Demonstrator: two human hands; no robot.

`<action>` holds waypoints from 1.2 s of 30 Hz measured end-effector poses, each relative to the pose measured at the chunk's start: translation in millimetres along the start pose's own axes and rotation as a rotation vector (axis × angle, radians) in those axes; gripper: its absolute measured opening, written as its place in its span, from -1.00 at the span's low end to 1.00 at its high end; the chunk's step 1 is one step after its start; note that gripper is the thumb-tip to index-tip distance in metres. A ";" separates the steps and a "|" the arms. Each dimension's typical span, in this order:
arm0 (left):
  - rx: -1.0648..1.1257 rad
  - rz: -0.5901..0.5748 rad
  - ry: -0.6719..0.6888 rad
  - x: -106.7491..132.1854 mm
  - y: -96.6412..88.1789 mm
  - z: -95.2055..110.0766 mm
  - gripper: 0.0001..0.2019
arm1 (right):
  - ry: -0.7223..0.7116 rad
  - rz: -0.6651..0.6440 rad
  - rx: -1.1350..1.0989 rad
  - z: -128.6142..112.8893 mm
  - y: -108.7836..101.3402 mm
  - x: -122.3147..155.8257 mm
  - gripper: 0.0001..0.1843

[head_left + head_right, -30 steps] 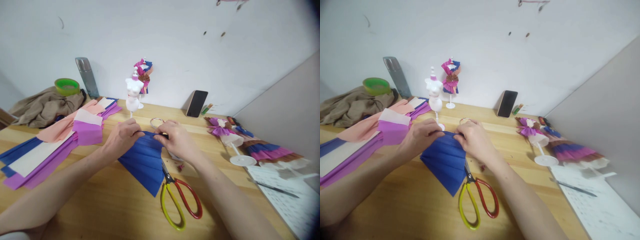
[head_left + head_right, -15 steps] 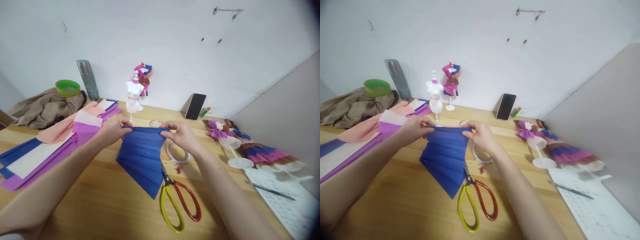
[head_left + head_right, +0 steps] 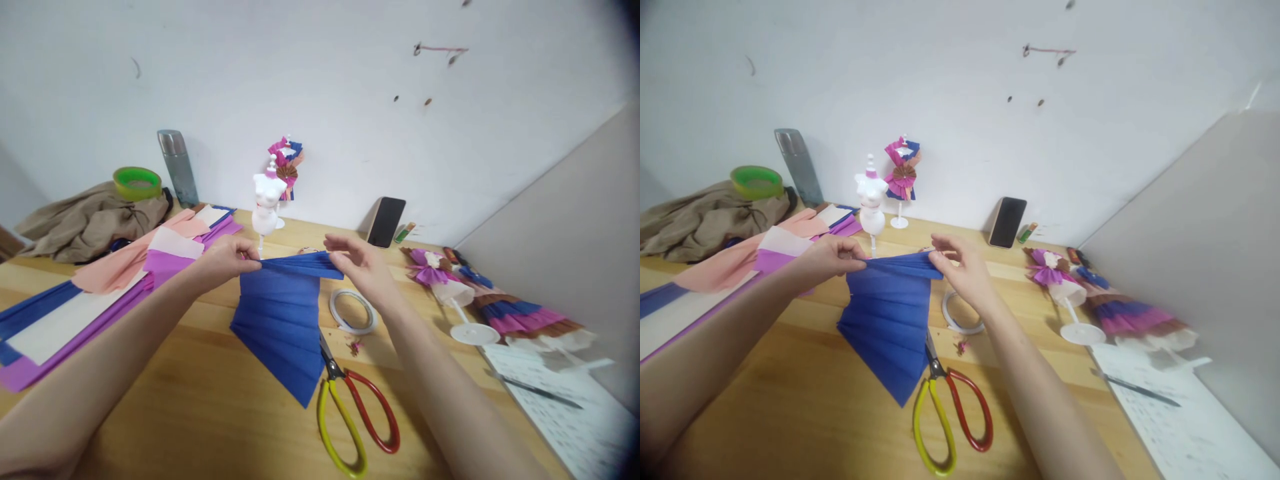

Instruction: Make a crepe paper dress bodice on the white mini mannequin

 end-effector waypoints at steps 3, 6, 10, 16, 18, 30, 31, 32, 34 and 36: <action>0.050 -0.002 0.019 -3.1 -1.1 -5.7 -0.90 | -0.022 0.052 -0.072 -5.2 -7.2 1.3 -0.52; 0.017 0.041 0.077 -4.4 -3.9 -6.0 -0.91 | -0.089 0.075 -0.086 -13.9 -12.3 3.7 -0.52; 0.005 0.117 0.165 -4.8 -7.3 -4.2 -0.92 | -0.100 0.129 -0.092 -16.3 -18.9 4.0 -0.67; 0.038 0.222 0.378 -6.2 -9.3 -5.5 -0.92 | -0.014 0.205 -0.154 -7.2 -25.3 -1.2 -0.85; 0.041 0.209 0.447 -6.1 -8.3 -4.8 -0.92 | 0.000 0.205 -0.166 -6.3 -24.3 -1.9 -0.84; -0.415 -0.024 0.582 4.3 6.7 16.9 -0.86 | -0.026 -0.126 0.027 -20.4 16.2 7.1 -0.79; -0.445 -0.039 0.575 4.8 8.8 18.1 -0.86 | -0.045 -0.161 0.067 -22.2 21.8 8.4 -0.79; -0.474 -0.047 0.561 5.2 10.6 19.2 -0.86 | -0.068 -0.193 0.104 -23.9 27.2 9.8 -0.80; -0.526 -0.040 0.516 6.3 13.3 21.3 -0.88 | -0.118 -0.225 0.153 -27.1 35.1 12.1 -0.81; -0.559 -0.008 0.437 7.5 13.7 23.0 -0.90 | -0.156 -0.185 0.168 -29.8 36.4 13.5 -0.82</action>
Point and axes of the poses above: each hand's wrist, its own x-axis away from the middle knuckle, its own y-axis out of the palm, z = x × y, the point moved 5 cm from there along -x, towards the middle knuckle, and after that the axes turned 6 degrees about -z, right-handed, at the moved point
